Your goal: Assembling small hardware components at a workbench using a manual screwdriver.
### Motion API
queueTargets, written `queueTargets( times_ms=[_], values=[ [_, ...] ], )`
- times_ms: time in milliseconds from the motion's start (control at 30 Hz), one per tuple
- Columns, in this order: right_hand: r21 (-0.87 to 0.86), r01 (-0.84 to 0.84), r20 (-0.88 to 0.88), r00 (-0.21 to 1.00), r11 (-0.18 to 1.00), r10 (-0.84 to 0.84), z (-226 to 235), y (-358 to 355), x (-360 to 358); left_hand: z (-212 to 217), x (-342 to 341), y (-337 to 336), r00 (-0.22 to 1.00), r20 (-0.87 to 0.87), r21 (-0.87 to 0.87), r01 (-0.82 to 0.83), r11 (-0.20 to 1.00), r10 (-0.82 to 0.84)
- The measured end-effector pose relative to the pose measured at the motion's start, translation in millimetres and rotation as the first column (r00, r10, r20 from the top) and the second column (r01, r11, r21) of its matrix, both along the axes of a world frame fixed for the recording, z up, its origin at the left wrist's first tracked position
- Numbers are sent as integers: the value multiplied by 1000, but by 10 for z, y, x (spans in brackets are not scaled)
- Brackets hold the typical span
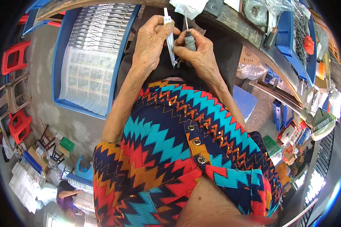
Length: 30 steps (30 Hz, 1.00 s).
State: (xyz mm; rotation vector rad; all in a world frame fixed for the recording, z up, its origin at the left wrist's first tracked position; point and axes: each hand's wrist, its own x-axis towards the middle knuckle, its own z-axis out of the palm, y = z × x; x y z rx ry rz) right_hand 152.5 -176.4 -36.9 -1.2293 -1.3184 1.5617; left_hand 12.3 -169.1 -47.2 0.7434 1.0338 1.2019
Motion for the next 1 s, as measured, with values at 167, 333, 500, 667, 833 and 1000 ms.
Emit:
queueTargets(
  times_ms=[167, 333, 500, 667, 833, 1000],
  values=[
    [30, -21, 77, 997, 999, 19, -24, -1, 4, -15, -14, -39, 1000, 8, -29, -13, 1000, 13],
    [62, 8, 77, 997, 998, -13, -47, -18, -4, -88, -168, -138, 973, -132, -44, 184, 982, -188],
    [130, 16, 86, 996, 991, -27, -100, -37, -10, 2, -104, -278, 908, -357, -117, 188, 975, -218],
    [154, -13, 91, 996, 988, -1, -101, -58, -30, -114, -108, -312, 848, -499, -105, 147, 984, -180],
    [119, -7, 59, 998, 993, 0, -133, -66, -44, -143, -127, -355, 824, -535, -117, 143, 983, -184],
    [71, -41, 57, 998, 997, 37, -82, -44, -70, -103, -146, -360, 829, -531, -136, 121, 983, -176]
  ],
)
